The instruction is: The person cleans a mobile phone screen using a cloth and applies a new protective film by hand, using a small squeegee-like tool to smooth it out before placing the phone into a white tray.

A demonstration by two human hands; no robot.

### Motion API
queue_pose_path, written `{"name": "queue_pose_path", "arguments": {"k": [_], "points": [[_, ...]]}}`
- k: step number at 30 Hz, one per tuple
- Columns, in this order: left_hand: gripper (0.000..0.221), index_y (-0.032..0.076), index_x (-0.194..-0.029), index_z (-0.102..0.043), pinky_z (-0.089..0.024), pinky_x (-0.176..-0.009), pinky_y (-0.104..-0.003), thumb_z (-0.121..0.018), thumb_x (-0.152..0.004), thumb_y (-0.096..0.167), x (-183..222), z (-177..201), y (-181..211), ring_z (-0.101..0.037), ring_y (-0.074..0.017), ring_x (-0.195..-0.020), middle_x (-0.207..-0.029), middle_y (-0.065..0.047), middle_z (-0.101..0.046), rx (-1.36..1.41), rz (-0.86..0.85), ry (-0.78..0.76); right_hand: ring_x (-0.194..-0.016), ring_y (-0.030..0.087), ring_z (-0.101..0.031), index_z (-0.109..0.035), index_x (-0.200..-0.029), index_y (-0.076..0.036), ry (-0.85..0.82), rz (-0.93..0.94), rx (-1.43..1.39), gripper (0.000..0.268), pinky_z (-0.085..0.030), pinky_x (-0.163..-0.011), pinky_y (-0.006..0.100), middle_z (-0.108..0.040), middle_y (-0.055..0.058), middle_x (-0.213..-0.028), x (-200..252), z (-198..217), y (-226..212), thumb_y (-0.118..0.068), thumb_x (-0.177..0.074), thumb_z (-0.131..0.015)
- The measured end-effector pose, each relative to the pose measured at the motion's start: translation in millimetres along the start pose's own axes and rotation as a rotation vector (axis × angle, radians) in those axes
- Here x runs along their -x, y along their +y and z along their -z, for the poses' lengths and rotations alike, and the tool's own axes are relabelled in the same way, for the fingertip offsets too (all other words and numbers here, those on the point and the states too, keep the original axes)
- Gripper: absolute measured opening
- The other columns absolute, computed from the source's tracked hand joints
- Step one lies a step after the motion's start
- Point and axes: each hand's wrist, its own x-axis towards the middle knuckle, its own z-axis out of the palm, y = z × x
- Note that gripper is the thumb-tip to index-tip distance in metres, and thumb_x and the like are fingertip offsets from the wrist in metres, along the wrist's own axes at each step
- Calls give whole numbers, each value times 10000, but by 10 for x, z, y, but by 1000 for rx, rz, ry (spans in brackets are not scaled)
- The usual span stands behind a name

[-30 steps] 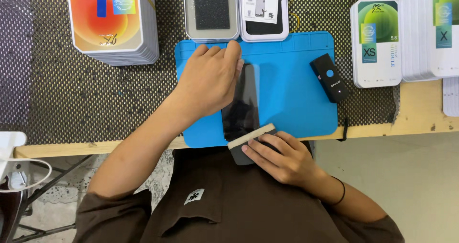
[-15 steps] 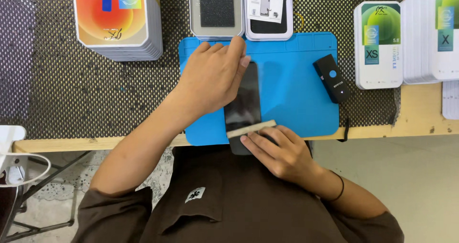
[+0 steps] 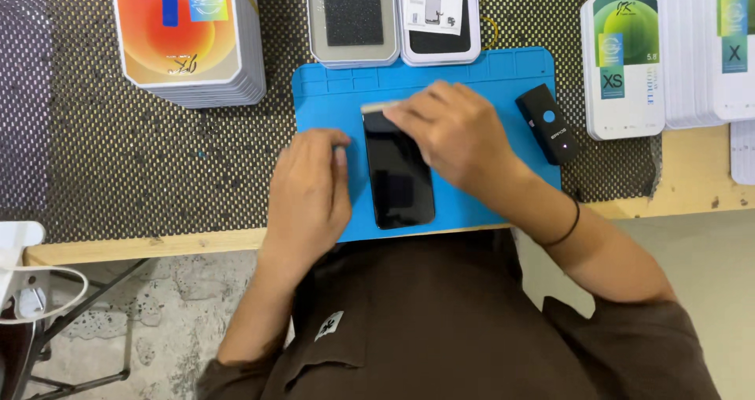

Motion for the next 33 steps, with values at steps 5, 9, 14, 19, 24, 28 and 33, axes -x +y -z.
{"name": "queue_pose_path", "arguments": {"k": [5, 9, 14, 19, 24, 28, 33], "points": [[228, 32, -1235, -543, -403, -966, -476, -458, -1027, -5, 167, -55, 66, -544, -390, -1222, -1264, -180, -571, 80, 17, -7, -751, 195, -626, -775, -1102, -99, 43, -37, 39, 146, -508, -679, 317, -664, 11, -837, 36, 21, 111, -103, -1057, -636], [453, 54, -1475, -469, -301, -1077, -528, -442, -1025, 8, 198, -90, 38, -424, -414, -1382, -1560, -187, -443, 21, -57, -89, -633, 241, -504, -711, -1011, -22, 18, -132, -2, 238, -465, -635, 350, -520, 41, -733, 84, 358, -32, -172, -1106, -553], [365, 105, -1401, -573, -320, -1047, -505, -446, -1062, 147, 182, -144, 64, -459, -373, -1361, -1541, -91, -502, -205, -94, -109, -657, 260, -511, -723, -1185, -124, -133, -92, -260, 250, -428, -630, 382, -558, 55, -802, 472, 147, -253, -127, -1036, -522], [332, 123, -1358, -602, -340, -1012, -483, -446, -1067, 153, 170, -161, 71, -490, -354, -1330, -1498, -70, -547, -235, -103, -65, -688, 257, -497, -732, -1140, -183, -211, 29, -293, 321, -401, -639, 377, -542, 62, -844, 467, 321, -398, -22, -991, -498], [332, 135, -1350, -612, -339, -1008, -485, -468, -1050, 135, 163, -154, 81, -485, -341, -1330, -1490, -48, -553, -240, -87, -87, -687, 249, -480, -740, -1154, -190, -165, 14, -420, 329, -396, -633, 380, -554, 50, -864, 406, 291, -270, -107, -1038, -444], [344, 139, -1350, -614, -330, -1014, -489, -474, -1036, 126, 161, -152, 77, -468, -334, -1340, -1492, -47, -550, -239, -86, -100, -734, 244, -497, -736, -1190, -197, -128, 27, -370, 351, -402, -651, 370, -564, 46, -907, 386, 93, -320, -80, -1031, -446], [336, 148, -1345, -616, -325, -1021, -484, -464, -1047, 116, 147, -159, 87, -470, -325, -1342, -1493, -39, -552, -215, -64, -98, -733, 229, -512, -732, -1124, -261, -235, 174, -345, 379, -374, -647, 348, -553, 30, -860, 329, 310, -293, -12, -998, -474]]}}
